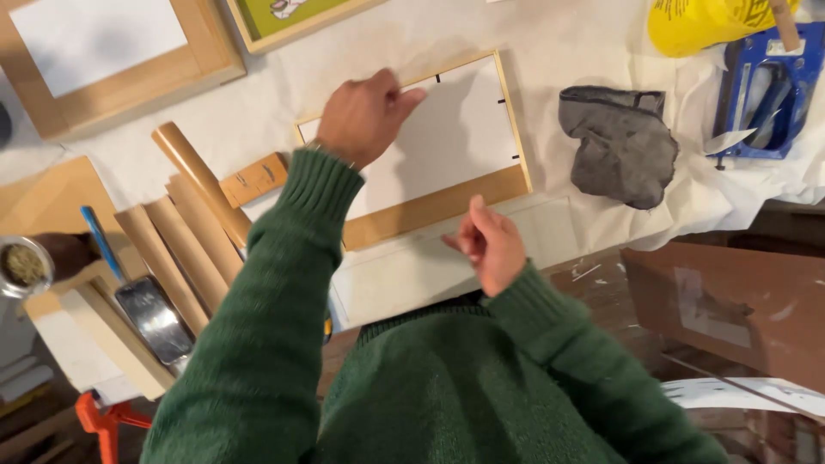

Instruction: Applying and cleaning edge banding on a picture frame component.

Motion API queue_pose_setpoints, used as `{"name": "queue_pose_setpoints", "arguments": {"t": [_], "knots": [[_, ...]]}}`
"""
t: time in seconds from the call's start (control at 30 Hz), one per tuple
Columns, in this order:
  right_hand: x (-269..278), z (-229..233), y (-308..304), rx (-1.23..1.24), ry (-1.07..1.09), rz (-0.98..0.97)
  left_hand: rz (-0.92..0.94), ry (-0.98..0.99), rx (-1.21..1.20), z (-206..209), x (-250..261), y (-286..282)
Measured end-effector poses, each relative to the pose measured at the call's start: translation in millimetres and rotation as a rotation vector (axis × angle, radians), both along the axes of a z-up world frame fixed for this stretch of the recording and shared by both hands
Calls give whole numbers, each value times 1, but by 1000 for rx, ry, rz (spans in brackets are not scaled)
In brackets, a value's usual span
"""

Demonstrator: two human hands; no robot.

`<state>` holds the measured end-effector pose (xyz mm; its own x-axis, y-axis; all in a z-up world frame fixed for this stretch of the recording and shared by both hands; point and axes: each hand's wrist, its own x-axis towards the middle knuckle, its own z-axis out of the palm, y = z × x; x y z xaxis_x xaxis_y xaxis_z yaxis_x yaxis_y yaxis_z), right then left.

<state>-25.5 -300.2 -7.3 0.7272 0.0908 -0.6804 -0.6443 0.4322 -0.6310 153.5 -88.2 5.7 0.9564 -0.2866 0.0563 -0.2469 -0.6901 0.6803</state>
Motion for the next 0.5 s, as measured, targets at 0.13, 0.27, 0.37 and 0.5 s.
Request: {"name": "queue_pose_setpoints", "arguments": {"t": [0.13, 0.27, 0.37, 0.5], "knots": [[11, 4, 37, 91, 29, -222, -94, 126, 141, 6, 25, -25], [9, -4, 50, 21, 23, -416, -228, 361, 330, 19, 32, -36], [10, 4, 54, -25, 27, -509, -254, 442, 375, 33, 34, -35], [16, 24, 45, -209, -87, -480, -248, 413, 335, 45, 33, -17]]}}
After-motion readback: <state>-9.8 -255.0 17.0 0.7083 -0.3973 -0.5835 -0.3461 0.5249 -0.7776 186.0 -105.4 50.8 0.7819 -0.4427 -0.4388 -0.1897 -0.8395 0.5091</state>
